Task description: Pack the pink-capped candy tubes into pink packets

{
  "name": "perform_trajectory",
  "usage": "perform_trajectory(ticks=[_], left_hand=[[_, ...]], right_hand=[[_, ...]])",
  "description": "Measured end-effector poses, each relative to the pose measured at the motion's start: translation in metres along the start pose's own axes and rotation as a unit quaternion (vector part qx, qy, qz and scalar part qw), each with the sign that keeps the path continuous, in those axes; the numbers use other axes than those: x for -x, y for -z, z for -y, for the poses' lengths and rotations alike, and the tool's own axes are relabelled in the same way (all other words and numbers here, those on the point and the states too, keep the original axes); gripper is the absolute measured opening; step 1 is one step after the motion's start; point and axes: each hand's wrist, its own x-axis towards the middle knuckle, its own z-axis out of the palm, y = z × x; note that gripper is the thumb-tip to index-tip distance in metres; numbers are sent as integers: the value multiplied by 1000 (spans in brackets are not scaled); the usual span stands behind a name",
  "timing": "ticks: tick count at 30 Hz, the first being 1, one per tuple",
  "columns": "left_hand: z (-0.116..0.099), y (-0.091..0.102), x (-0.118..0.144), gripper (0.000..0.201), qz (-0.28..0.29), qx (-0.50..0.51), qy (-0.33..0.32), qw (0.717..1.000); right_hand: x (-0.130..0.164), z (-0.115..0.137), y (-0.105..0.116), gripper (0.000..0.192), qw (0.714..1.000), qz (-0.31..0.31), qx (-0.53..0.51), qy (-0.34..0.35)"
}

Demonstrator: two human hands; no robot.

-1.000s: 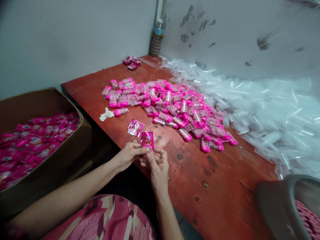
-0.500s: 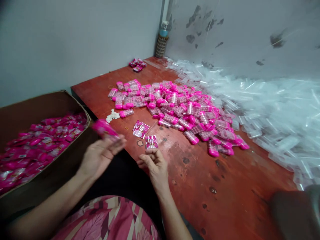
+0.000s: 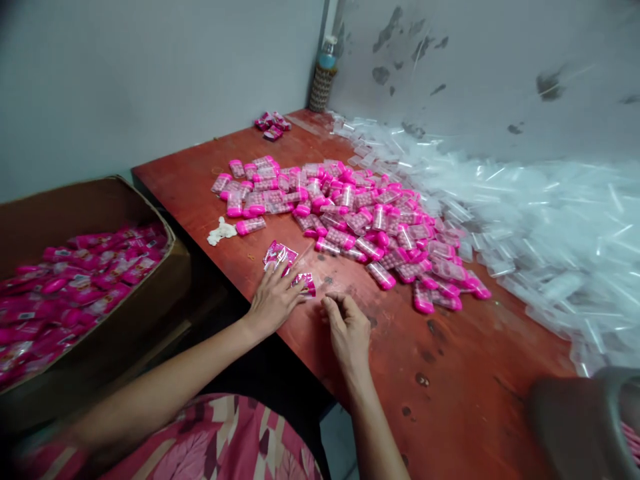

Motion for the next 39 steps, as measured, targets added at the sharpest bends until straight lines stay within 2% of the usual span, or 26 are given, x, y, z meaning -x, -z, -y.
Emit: perform_trajectory(ticks=[3,5,8,11,13,14,16,18,19,20,21,22,24,26,27,28,30,32,35,37,38,39], left_hand=[[0,2,-1,20,19,11,-3,1000],[-6,4,0,21,27,22,-14,999],[-18,4,3,28,10,60,-10,998],[-27,3,5,39,-28,140,75,987],[-28,1,4,27,6,195,156,968],[-27,0,3,19,39,217,192,956],[-25,-2,2,18,95,250,244,932],[-23,-3,2,20,99,268,276,918],[-22,-3,3,20,91,273,286,914],[-23,-3,3,19,81,277,294,911],[-23,-3,4,19,74,281,304,907],[-24,-2,5,19,69,288,315,902],[-27,-1,7,18,56,312,338,886],[-30,-1,9,16,41,345,365,864],[-31,0,9,15,30,367,377,850],[-32,0,9,14,16,391,387,835],[-32,2,8,11,-18,438,401,804],[-31,3,5,10,-55,476,411,776],[-27,3,2,11,-97,514,418,742],[-23,4,1,12,-119,535,413,728],[-21,5,0,13,-130,542,411,721],[-20,6,0,14,-142,548,409,715]], right_hand=[[-4,-3,-2,27,999,1,-30,-14],[-9,-1,-5,30,996,27,-81,-27],[-16,5,-7,30,983,52,-170,-46],[-18,10,-6,25,973,47,-222,-36],[-16,9,-6,25,972,57,-224,-25],[-16,8,-4,26,974,69,-216,-20],[-19,6,3,24,982,97,-162,5],[-28,5,19,19,992,92,-37,73],[-37,5,31,18,988,76,52,122],[-47,4,46,21,971,42,155,179],[-59,4,62,26,937,13,260,234],[-72,3,79,33,893,15,356,274],[-97,-1,109,44,793,66,502,339],[-116,-5,131,51,696,139,585,392],[-123,-6,137,52,657,169,607,414],[-127,-8,140,52,626,190,621,432],[-131,-9,139,50,590,214,630,458],[-130,-10,131,48,578,224,624,476],[-125,-11,114,43,591,228,603,486],[-118,-11,101,36,619,226,585,473],[-112,-11,93,32,644,216,573,459],[-104,-10,84,29,680,195,557,435]])
